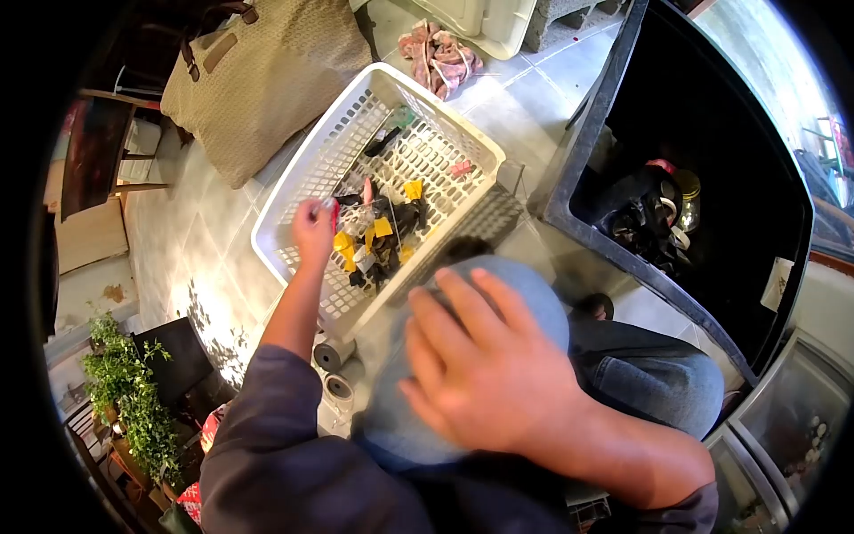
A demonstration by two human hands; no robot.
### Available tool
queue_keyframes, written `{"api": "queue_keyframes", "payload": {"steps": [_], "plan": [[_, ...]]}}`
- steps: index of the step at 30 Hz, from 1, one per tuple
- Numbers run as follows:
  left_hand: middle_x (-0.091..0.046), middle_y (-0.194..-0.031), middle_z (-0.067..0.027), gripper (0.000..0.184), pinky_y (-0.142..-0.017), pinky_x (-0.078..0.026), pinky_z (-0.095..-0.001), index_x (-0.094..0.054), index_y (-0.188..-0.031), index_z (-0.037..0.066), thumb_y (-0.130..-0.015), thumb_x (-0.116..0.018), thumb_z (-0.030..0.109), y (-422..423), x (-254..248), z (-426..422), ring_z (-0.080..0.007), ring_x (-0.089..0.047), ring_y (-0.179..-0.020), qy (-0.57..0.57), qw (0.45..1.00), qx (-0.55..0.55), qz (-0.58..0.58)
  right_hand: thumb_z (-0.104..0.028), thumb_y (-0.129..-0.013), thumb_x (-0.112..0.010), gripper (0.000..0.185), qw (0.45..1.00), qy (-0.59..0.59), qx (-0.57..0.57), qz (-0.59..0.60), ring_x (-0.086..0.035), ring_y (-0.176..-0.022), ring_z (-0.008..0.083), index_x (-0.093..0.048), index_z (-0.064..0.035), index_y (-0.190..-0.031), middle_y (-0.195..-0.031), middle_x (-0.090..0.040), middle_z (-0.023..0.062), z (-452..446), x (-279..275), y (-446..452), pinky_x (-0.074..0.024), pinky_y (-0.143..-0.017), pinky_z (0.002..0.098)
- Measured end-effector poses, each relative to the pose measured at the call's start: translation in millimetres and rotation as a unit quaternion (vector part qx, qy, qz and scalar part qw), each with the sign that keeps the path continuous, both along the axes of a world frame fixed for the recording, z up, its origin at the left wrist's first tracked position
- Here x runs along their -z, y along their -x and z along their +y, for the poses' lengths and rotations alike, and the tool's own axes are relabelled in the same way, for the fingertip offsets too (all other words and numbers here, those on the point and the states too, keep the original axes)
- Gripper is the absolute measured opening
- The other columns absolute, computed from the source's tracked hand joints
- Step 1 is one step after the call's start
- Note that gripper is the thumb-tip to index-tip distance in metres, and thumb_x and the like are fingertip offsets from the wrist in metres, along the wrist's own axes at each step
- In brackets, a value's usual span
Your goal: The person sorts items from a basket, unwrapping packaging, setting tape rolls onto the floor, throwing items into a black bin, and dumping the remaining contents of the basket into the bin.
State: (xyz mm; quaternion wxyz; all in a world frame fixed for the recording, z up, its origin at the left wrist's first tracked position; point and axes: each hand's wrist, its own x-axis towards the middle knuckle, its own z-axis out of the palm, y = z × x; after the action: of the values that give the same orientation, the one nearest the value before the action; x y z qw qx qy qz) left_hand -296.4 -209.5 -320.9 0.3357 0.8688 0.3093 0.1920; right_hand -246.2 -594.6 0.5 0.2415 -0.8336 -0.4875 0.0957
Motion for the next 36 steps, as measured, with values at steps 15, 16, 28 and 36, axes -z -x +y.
{"api": "queue_keyframes", "payload": {"steps": [15,16,28,36], "plan": [[-0.072,-0.093,-0.0177,0.059,-0.079,-0.054,-0.0370,-0.053,-0.137,-0.004,-0.089,-0.072,0.024,298.0,-43.5,71.1,-0.0268,-0.070,-0.086,-0.008,0.924,-0.238,0.299,-0.053,-0.086,-0.068,0.062,0.994,0.104,-0.022,-0.036,-0.048,-0.136,0.0396,-0.069,-0.0064,-0.126,-0.143,-0.057,0.0141,7.6,-16.7,16.9,-0.0326,-0.115,0.0598],[-0.072,-0.096,-0.0173,0.058,-0.079,-0.054,-0.0374,-0.053,-0.137,-0.004,-0.090,-0.072,0.024,277.6,-56.7,56.6,-0.0268,-0.069,-0.086,0.040,0.926,-0.234,0.294,-0.053,-0.086,-0.068,0.062,0.993,0.105,-0.023,-0.041,-0.048,-0.136,0.0397,-0.069,-0.0063,-0.126,-0.144,-0.057,0.0143,8.0,-16.8,19.0,-0.0326,-0.115,0.0599],[-0.068,-0.113,-0.0225,0.036,-0.089,-0.053,-0.0433,-0.052,-0.122,0.000,-0.087,-0.063,0.006,173.7,-20.9,-22.7,-0.0353,-0.069,-0.103,0.144,0.980,-0.125,0.066,-0.051,-0.084,-0.071,0.062,0.996,0.066,-0.028,-0.059,-0.052,-0.132,0.0406,-0.070,-0.0021,-0.123,-0.138,-0.062,0.0171,5.5,-15.2,24.5,-0.0351,-0.114,0.0608],[-0.066,-0.105,-0.0200,0.036,-0.086,-0.053,-0.0415,-0.050,-0.123,-0.002,-0.089,-0.061,0.006,177.8,-38.1,-59.8,-0.0299,-0.067,-0.096,0.158,0.971,-0.169,0.053,-0.051,-0.086,-0.070,0.061,0.996,0.070,-0.029,-0.048,-0.052,-0.133,0.0406,-0.070,-0.0023,-0.123,-0.138,-0.062,0.0171,3.5,-13.7,19.6,-0.0352,-0.114,0.0599]]}}
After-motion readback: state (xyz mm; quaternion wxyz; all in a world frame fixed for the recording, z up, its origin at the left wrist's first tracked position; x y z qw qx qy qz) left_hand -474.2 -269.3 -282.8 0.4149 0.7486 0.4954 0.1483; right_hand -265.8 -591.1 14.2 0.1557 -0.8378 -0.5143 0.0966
